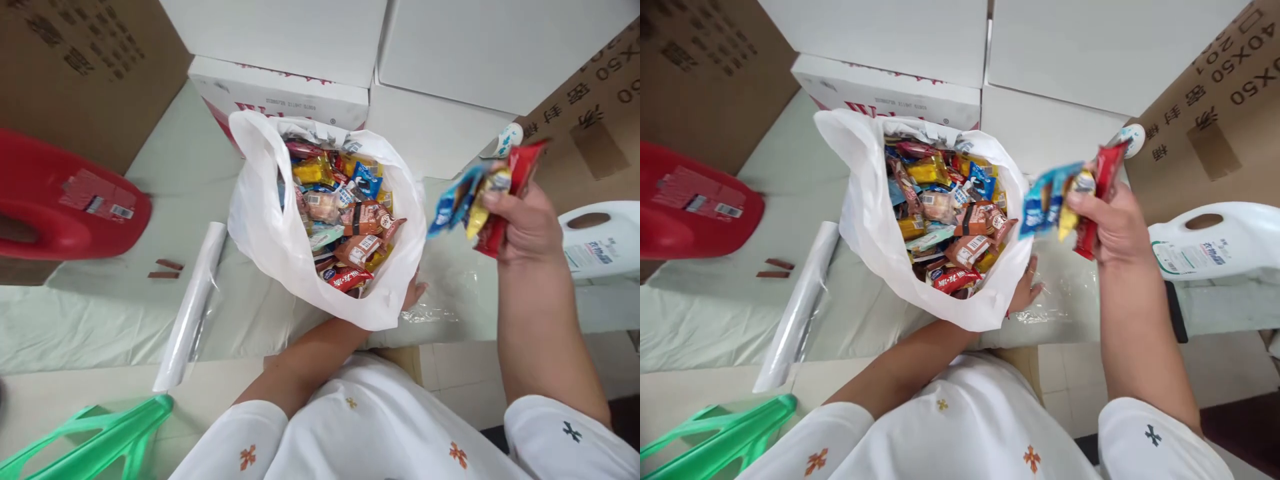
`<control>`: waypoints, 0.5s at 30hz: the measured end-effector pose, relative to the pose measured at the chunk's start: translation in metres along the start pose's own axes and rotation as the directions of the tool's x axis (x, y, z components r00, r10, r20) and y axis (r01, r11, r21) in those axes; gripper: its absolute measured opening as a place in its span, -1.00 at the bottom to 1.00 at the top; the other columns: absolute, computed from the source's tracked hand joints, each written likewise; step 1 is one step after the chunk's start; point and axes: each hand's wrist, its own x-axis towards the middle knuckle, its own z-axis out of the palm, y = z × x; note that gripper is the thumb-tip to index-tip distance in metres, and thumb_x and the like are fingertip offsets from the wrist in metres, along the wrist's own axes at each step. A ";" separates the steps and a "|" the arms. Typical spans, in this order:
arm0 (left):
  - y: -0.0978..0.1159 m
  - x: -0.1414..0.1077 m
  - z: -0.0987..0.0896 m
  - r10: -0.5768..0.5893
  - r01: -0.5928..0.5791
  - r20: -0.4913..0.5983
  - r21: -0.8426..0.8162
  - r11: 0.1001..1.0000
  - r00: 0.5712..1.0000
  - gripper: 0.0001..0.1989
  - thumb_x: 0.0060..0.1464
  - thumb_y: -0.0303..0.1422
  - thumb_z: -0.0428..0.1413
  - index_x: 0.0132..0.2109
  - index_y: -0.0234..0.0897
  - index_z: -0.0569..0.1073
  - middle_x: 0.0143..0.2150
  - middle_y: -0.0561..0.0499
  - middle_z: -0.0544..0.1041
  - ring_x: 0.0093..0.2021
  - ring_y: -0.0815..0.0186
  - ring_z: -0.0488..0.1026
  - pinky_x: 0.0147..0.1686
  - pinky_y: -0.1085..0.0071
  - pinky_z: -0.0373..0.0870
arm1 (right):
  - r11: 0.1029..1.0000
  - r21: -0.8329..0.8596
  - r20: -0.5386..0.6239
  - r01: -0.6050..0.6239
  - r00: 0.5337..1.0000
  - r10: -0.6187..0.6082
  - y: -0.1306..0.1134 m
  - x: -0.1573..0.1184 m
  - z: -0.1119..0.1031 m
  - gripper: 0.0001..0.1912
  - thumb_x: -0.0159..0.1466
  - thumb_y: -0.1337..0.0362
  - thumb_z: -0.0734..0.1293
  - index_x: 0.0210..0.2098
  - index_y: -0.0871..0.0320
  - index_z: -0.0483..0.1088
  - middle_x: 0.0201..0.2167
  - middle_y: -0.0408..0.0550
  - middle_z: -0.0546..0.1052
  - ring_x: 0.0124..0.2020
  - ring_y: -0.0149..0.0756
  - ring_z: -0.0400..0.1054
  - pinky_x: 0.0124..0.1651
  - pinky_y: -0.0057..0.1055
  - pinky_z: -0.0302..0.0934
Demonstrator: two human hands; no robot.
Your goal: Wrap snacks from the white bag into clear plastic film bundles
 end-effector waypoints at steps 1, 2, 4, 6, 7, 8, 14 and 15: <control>-0.001 0.001 0.007 0.048 -0.048 0.016 0.026 0.998 0.999 -0.33 0.27 -0.06 0.09 0.40 -0.29 0.31 0.51 -0.13 0.18 0.54 -0.17 -0.10 0.48 -0.05 -0.24 | 0.994 -0.021 -0.047 -0.106 0.993 0.105 0.012 -0.007 -0.021 -0.61 0.09 0.07 0.50 -0.12 -0.03 0.42 -0.13 0.10 0.58 -0.18 -0.08 0.54 -0.27 -0.20 0.35; -0.002 0.002 0.015 0.087 -0.089 0.029 0.054 0.995 0.996 -0.28 0.28 -0.06 0.06 0.45 -0.35 0.22 0.53 -0.18 0.12 0.55 -0.18 -0.15 0.47 -0.06 -0.33 | 0.978 -0.022 -0.072 -0.208 0.976 0.206 0.027 -0.014 -0.039 -0.59 0.03 0.11 0.53 -0.16 -0.03 0.42 -0.17 0.08 0.57 -0.22 -0.10 0.53 -0.28 -0.21 0.36; -0.005 0.004 0.026 0.121 -0.124 0.043 0.093 0.988 0.992 -0.18 0.29 -0.06 0.04 0.50 -0.48 0.06 0.54 -0.30 0.04 0.54 -0.19 -0.17 0.46 -0.07 -0.39 | 0.926 -0.010 -0.073 -0.376 0.924 0.375 0.062 -0.024 -0.063 -0.53 -0.11 0.19 0.59 -0.24 -0.02 0.39 -0.29 -0.02 0.55 -0.34 -0.17 0.50 -0.32 -0.26 0.36; -0.008 0.006 0.032 0.124 -0.128 0.050 0.086 0.988 0.991 -0.05 0.23 -0.01 0.11 0.50 -0.56 -0.01 0.54 -0.39 -0.02 0.54 -0.22 -0.15 0.46 -0.07 -0.37 | 0.886 -0.040 -0.028 -0.461 0.887 0.460 0.096 -0.030 -0.072 -0.51 -0.17 0.23 0.60 -0.30 0.01 0.37 -0.40 -0.11 0.51 -0.44 -0.23 0.45 -0.39 -0.30 0.33; -0.009 0.007 0.033 0.130 -0.135 0.055 0.080 0.988 0.990 -0.01 0.20 0.00 0.15 0.50 -0.58 -0.02 0.54 -0.42 -0.05 0.54 -0.23 -0.16 0.45 -0.08 -0.37 | 0.873 -0.087 0.005 -0.479 0.876 0.482 0.111 -0.032 -0.072 -0.53 -0.16 0.21 0.59 -0.32 0.01 0.36 -0.44 -0.14 0.50 -0.47 -0.23 0.43 -0.42 -0.32 0.31; -0.009 0.008 0.033 0.139 -0.143 0.059 0.078 0.987 0.989 0.02 0.17 0.00 0.19 0.49 -0.58 -0.02 0.54 -0.44 -0.07 0.54 -0.25 -0.18 0.45 -0.10 -0.37 | 0.862 -0.150 0.038 -0.484 0.868 0.494 0.124 -0.033 -0.068 -0.57 -0.13 0.18 0.57 -0.33 0.02 0.35 -0.47 -0.15 0.48 -0.50 -0.23 0.41 -0.46 -0.32 0.27; -0.004 0.009 0.025 0.156 -0.161 0.076 0.058 0.985 0.985 -0.02 0.12 -0.10 0.26 0.50 -0.48 0.03 0.56 -0.39 -0.10 0.53 -0.31 -0.26 0.42 -0.19 -0.31 | 0.701 -0.669 0.039 -0.246 0.930 0.364 0.155 -0.033 -0.042 -0.76 0.11 0.14 0.42 -0.34 0.03 0.28 -0.44 -0.05 0.50 -0.47 -0.19 0.37 -0.43 -0.31 0.16; -0.004 0.010 0.025 0.150 -0.154 0.082 0.053 0.987 0.985 -0.01 0.12 -0.10 0.26 0.50 -0.50 0.03 0.55 -0.40 -0.08 0.54 -0.31 -0.25 0.42 -0.19 -0.29 | 0.662 -0.726 0.039 -0.188 0.949 0.313 0.156 -0.033 -0.042 -0.77 0.13 0.14 0.41 -0.35 0.02 0.26 -0.42 -0.02 0.51 -0.42 -0.16 0.39 -0.38 -0.31 0.16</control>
